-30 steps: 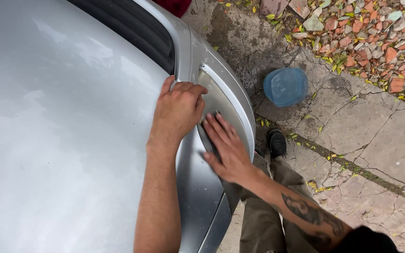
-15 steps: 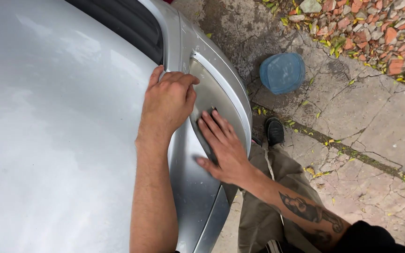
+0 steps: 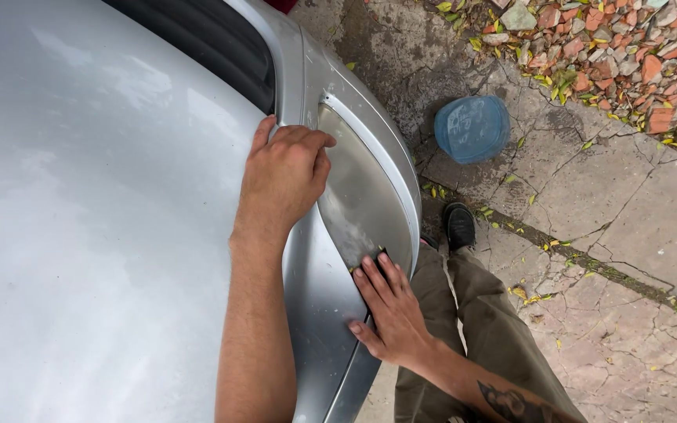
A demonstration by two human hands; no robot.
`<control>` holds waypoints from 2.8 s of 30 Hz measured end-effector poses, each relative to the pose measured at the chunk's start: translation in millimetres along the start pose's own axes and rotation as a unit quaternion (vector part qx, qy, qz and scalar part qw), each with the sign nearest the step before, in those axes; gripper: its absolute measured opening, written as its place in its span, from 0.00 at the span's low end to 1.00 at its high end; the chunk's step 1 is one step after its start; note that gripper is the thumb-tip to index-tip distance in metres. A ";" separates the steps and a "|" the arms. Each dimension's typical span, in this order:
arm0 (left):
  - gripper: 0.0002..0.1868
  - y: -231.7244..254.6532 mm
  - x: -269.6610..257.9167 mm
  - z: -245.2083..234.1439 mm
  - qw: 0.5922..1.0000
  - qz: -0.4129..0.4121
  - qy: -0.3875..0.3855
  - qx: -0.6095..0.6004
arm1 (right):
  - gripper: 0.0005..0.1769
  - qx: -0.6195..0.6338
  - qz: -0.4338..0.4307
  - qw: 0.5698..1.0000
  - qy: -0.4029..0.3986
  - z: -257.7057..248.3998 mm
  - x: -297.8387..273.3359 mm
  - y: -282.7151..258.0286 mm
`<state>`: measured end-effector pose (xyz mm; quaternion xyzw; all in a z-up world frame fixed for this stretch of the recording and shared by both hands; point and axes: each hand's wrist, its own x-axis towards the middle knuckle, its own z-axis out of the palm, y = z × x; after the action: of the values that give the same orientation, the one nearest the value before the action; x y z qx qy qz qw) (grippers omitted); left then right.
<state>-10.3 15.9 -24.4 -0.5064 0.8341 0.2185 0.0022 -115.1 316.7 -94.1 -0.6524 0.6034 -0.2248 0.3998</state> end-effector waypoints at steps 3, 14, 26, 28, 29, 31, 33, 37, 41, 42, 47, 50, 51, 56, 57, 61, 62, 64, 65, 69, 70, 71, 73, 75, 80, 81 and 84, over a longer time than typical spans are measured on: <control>0.12 -5.1 3.0 -4.2 1.000 0.014 0.011 -0.006 | 0.43 0.018 -0.025 0.999 -0.029 -48.1 110.1 -14.2; 0.09 -6.2 3.2 0.6 0.998 0.039 0.043 -0.003 | 0.44 0.018 -0.038 0.999 0.010 -43.7 98.0 -19.7; 0.10 -10.3 5.8 18.8 0.998 0.041 0.041 0.022 | 0.46 -0.026 -0.043 0.998 -0.029 -58.0 107.3 -16.5; 0.08 -13.9 -1.8 16.9 0.999 0.038 0.027 0.027 | 0.46 -0.002 -0.029 0.999 -0.033 -52.4 91.3 -27.9; 0.08 -13.2 -0.1 18.1 0.998 0.041 0.034 0.027 | 0.46 -0.002 -0.022 1.000 -0.023 -45.3 67.7 -25.3; 0.08 -11.1 0.8 16.0 0.997 0.049 0.047 0.027 | 0.47 -0.006 -0.017 1.000 -0.007 -31.1 34.2 -21.4; 0.09 -5.8 -1.5 9.0 0.999 0.035 0.027 0.010 | 0.45 0.003 -0.018 1.000 0.019 -19.3 12.9 -18.0; 0.10 -6.9 3.1 12.4 0.999 0.026 0.023 0.008 | 0.45 -0.009 -0.024 0.999 -0.031 -58.0 107.5 -19.1; 0.09 -8.3 2.1 11.4 0.998 0.046 0.042 -0.007 | 0.45 0.014 -0.030 0.999 0.029 -14.9 43.5 -1.2; 0.11 -1.0 0.0 3.5 0.999 0.030 0.028 -0.008 | 0.42 0.021 -0.052 0.996 0.069 -3.8 -0.5 5.5; 0.10 -6.6 -1.1 9.3 1.000 0.023 0.011 -0.007 | 0.44 0.046 -0.057 0.991 0.113 1.5 25.9 12.6; 0.09 -8.0 12.2 3.5 0.999 0.034 0.026 0.009 | 0.50 0.068 -0.048 0.993 0.083 -31.4 68.9 5.7; 0.09 -11.7 12.6 9.0 0.997 0.057 0.049 0.014 | 0.49 0.063 -0.053 0.993 0.083 -29.1 67.9 7.4; 0.09 -8.7 13.7 13.3 0.999 0.037 0.039 0.005 | 0.39 0.081 -0.086 0.980 0.162 61.0 -55.6 38.5; 0.08 -9.1 6.5 17.1 0.999 0.040 0.027 0.009 | 0.38 0.072 -0.084 0.980 0.168 63.4 -60.9 35.1; 0.09 -11.5 4.0 15.8 0.999 0.030 0.035 -0.008 | 0.41 0.051 -0.136 0.985 0.097 2.6 10.0 34.5; 0.08 -12.4 8.1 16.0 0.998 0.043 0.045 0.017 | 0.44 0.038 -0.101 0.993 0.053 -19.7 47.2 24.9; 0.06 -15.6 1.3 25.9 0.997 0.050 0.042 0.038 | 0.47 0.030 -0.057 0.998 0.000 -41.6 91.2 8.9; 0.08 -12.1 3.2 19.9 0.996 0.062 0.052 0.031 | 0.47 0.040 -0.060 0.997 -0.002 -54.4 109.3 0.5; 0.10 -12.2 2.0 8.1 0.996 0.063 0.066 -0.001 | 0.46 0.036 -0.042 0.997 0.048 -10.1 17.6 9.5; 0.10 -6.3 3.6 5.8 0.994 0.067 0.084 0.001 | 0.46 0.026 -0.055 0.997 0.055 -12.0 15.8 10.9; 0.11 -4.0 2.8 2.6 0.997 0.049 0.058 -0.004 | 0.45 0.015 -0.045 0.997 0.056 -11.2 12.5 5.7; 0.12 -1.0 5.0 -5.4 0.999 0.031 0.017 -0.016 | 0.44 0.007 -0.020 0.998 0.053 -22.3 54.8 -3.4; 0.14 1.3 8.7 -17.1 0.990 0.061 0.101 -0.075 | 0.43 0.022 -0.024 0.999 -0.002 -60.5 142.5 -19.9; 0.14 17.1 9.8 -38.9 0.969 0.065 0.188 -0.146 | 0.44 0.039 -0.015 0.999 0.016 -54.7 81.0 -14.6; 0.13 15.2 13.0 -36.1 0.966 0.060 0.207 -0.141 | 0.44 0.055 -0.014 0.998 0.030 -46.2 56.3 -8.9; 0.12 17.6 10.6 -33.8 0.968 0.039 0.209 -0.134 | 0.46 0.000 -0.014 1.000 0.023 -29.8 86.5 7.1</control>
<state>-23.0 1.4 10.2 -0.5035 0.7982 0.2181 -0.2484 -127.8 226.0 -98.8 -0.6558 0.6031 -0.2448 0.3825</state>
